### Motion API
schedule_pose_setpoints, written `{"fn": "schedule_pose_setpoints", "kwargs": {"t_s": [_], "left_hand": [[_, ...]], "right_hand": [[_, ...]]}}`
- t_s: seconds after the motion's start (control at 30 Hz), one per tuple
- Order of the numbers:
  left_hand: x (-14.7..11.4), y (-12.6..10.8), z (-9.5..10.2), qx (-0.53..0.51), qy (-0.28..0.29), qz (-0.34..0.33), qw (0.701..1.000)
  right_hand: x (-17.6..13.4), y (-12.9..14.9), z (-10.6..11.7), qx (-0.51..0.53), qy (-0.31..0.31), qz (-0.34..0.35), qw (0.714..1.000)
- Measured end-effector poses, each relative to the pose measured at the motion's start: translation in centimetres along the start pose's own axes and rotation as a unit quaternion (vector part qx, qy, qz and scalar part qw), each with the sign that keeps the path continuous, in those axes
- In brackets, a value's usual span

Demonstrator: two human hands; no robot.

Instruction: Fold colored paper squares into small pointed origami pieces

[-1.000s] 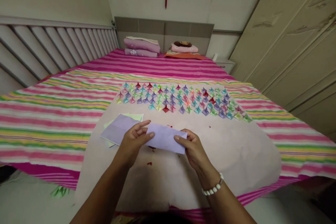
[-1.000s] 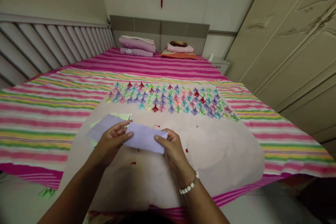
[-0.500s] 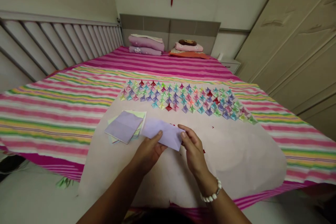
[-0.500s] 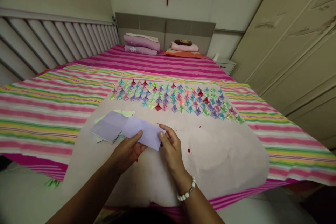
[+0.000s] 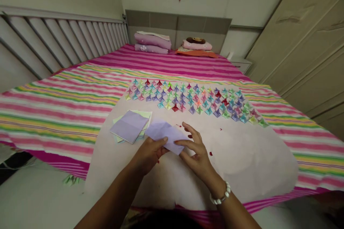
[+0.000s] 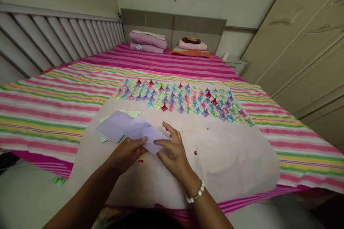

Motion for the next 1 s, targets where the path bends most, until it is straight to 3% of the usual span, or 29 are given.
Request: {"fn": "schedule_pose_setpoints", "kwargs": {"t_s": [0.27, 0.37, 0.47, 0.63, 0.77, 0.87, 1.0], "left_hand": [[0.0, 0.9, 0.2, 0.039, 0.026, 0.0, 0.999], [-0.3, 0.7, -0.5, 0.102, 0.047, -0.038, 0.993], [-0.1, 0.6, -0.4, 0.143, 0.018, -0.072, 0.987], [0.5, 0.8, 0.9, 0.201, -0.041, -0.081, 0.975], [0.4, 0.4, 0.5, 0.25, -0.005, -0.087, 0.964], [0.5, 0.4, 0.1, 0.217, 0.006, -0.092, 0.972], [0.9, -0.3, 1.1, 0.179, -0.079, -0.182, 0.964]], "right_hand": [[0.3, -1.7, -0.5, 0.182, -0.073, -0.198, 0.96], [-0.1, -2.2, -1.0, 0.21, -0.077, -0.245, 0.943], [-0.6, -2.9, -1.4, 0.221, -0.087, -0.291, 0.927], [-0.7, -3.3, -1.7, 0.275, -0.097, -0.317, 0.902], [-0.7, -3.5, -2.3, 0.298, -0.04, -0.354, 0.886], [-0.9, -3.8, -2.5, 0.315, -0.046, -0.377, 0.87], [-1.2, -4.1, -2.6, 0.348, -0.077, -0.395, 0.847]]}}
Point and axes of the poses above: each hand's wrist, its own x-axis towards the middle knuckle, its own z-axis out of the back of the hand, y = z × x, the point moved 6 cm from there along x, towards the middle knuckle, and after that the axes turned 10 degrees about -y, right-handed, at the moved point
